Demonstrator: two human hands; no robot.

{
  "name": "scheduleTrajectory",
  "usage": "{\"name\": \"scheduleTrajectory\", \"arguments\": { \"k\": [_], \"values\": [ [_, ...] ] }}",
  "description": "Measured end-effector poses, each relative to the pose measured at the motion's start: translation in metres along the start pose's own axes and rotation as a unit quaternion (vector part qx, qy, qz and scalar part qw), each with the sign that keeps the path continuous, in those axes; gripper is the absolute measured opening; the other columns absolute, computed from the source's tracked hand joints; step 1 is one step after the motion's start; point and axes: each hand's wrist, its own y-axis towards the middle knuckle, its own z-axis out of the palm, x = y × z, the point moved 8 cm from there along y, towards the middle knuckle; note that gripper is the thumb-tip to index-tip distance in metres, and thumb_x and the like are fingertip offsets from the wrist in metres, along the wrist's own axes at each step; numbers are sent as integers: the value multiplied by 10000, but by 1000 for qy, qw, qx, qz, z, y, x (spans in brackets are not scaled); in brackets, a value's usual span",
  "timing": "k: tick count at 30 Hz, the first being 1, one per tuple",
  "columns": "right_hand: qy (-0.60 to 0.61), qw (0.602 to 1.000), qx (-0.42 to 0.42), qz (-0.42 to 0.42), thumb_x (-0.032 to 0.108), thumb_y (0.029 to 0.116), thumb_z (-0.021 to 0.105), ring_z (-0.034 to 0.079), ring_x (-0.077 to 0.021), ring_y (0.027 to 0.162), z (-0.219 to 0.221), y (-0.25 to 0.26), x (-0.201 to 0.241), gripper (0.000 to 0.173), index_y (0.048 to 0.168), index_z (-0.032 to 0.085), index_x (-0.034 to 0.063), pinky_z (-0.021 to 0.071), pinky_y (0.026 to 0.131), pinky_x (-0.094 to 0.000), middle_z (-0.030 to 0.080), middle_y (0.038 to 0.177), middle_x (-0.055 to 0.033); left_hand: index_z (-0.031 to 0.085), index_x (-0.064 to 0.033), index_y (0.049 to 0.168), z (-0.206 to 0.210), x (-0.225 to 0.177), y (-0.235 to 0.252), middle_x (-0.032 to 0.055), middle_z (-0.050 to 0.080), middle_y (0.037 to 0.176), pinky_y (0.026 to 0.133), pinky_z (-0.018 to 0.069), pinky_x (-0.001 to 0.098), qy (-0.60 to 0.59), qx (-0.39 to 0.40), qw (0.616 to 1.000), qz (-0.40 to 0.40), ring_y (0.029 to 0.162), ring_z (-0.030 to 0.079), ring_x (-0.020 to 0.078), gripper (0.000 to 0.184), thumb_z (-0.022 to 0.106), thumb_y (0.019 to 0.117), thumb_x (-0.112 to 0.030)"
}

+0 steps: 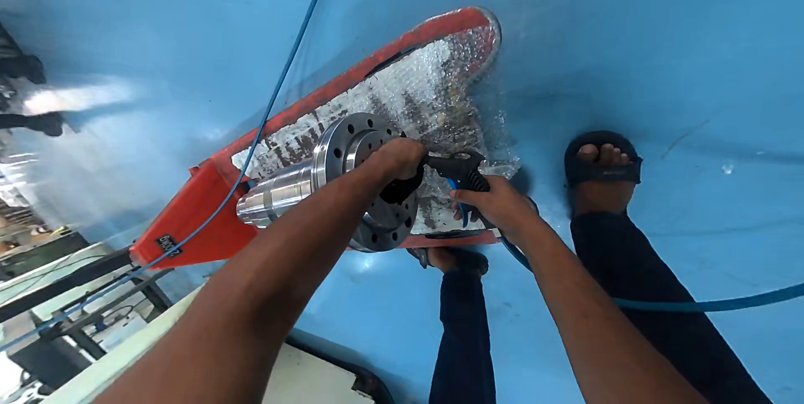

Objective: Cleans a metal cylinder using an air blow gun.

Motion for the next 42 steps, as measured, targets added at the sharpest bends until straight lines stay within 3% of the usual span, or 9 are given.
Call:
{"name": "scheduleTrajectory", "arguments": {
  "k": [4, 7, 9, 15, 18, 23, 26, 29, 42],
  "values": [
    [-24, 1000, -7, 2, 199, 1014, 667, 611, -103, 553, 0, -1, 5, 208, 1112, 643, 18, 479, 491, -236, 695, 774, -68, 638, 0, 1277, 1, 0, -1, 236, 650, 1291, 1046, 460, 630, 3, -2, 1000, 0, 1253, 603, 426, 345, 664, 939, -65],
    [-46, 999, 22, -12, 209, 1022, 657, 693, -136, 714, -4, -2, 10, 229, 1136, 653, 11, 565, 658, -295, 726, 865, -79, 624, -4, 1316, -5, 0, -8, 248, 638, 1315, 1053, 453, 642, -24, 4, 1000, -10, 1271, 591, 438, 375, 657, 945, -46],
    [-51, 998, 24, -23, 196, 1021, 655, 699, -134, 734, -11, -7, 17, 225, 1137, 645, 3, 575, 685, -298, 724, 871, -78, 628, -6, 1305, -15, 6, -16, 260, 644, 1288, 1021, 462, 673, -69, -8, 997, -21, 1241, 602, 452, 361, 658, 946, -44],
    [13, 996, 19, -82, 144, 1020, 641, 701, -121, 703, -16, -24, 50, 164, 1114, 643, 9, 580, 639, -258, 731, 866, -70, 640, -14, 1300, -107, 67, -78, 269, 667, 1234, 1006, 469, 675, -226, -218, 945, -88, 1185, 634, 441, 358, 662, 943, -39],
    [8, 995, 33, -93, 141, 1018, 645, 702, -118, 709, -3, -25, 53, 149, 1102, 656, 19, 577, 644, -254, 729, 847, -64, 636, -32, 1313, -130, 98, -97, 243, 666, 1234, 990, 486, 638, -265, -259, 921, -116, 1149, 648, 391, 373, 656, 941, -39],
    [8, 996, 23, -86, 158, 1013, 661, 701, -116, 702, 7, -18, 45, 158, 1082, 650, 17, 580, 648, -256, 727, 846, -61, 642, -26, 1292, -120, 78, -90, 227, 671, 1218, 990, 490, 614, -203, -162, 964, -60, 1136, 651, 369, 343, 666, 950, -20],
    [8, 996, 15, -93, 164, 1006, 672, 691, -111, 684, 10, -16, 44, 165, 1077, 653, 16, 571, 631, -255, 722, 834, -53, 677, -42, 1253, -92, 52, -73, 247, 684, 1180, 962, 469, 690, -100, -78, 991, -34, 1135, 644, 437, 334, 715, 922, -66],
    [13, 995, 21, -100, 167, 1007, 671, 687, -117, 677, 12, -16, 44, 179, 1094, 645, 12, 568, 614, -252, 717, 841, -57, 669, -57, 1230, -56, 38, -51, 222, 681, 1192, 943, 480, 687, -16, -16, 999, -34, 1145, 642, 435, 316, 713, 924, -117],
    [19, 994, -26, -106, 128, 990, 684, 659, -140, 613, 19, -13, 41, 121, 1027, 676, 14, 562, 597, -296, 700, 754, -63, 675, -15, 1147, -43, 29, -44, 222, 683, 1138, 953, 488, 637, 59, -3, 998, -8, 1123, 647, 425, 212, 671, 944, -80]
  ]
}}
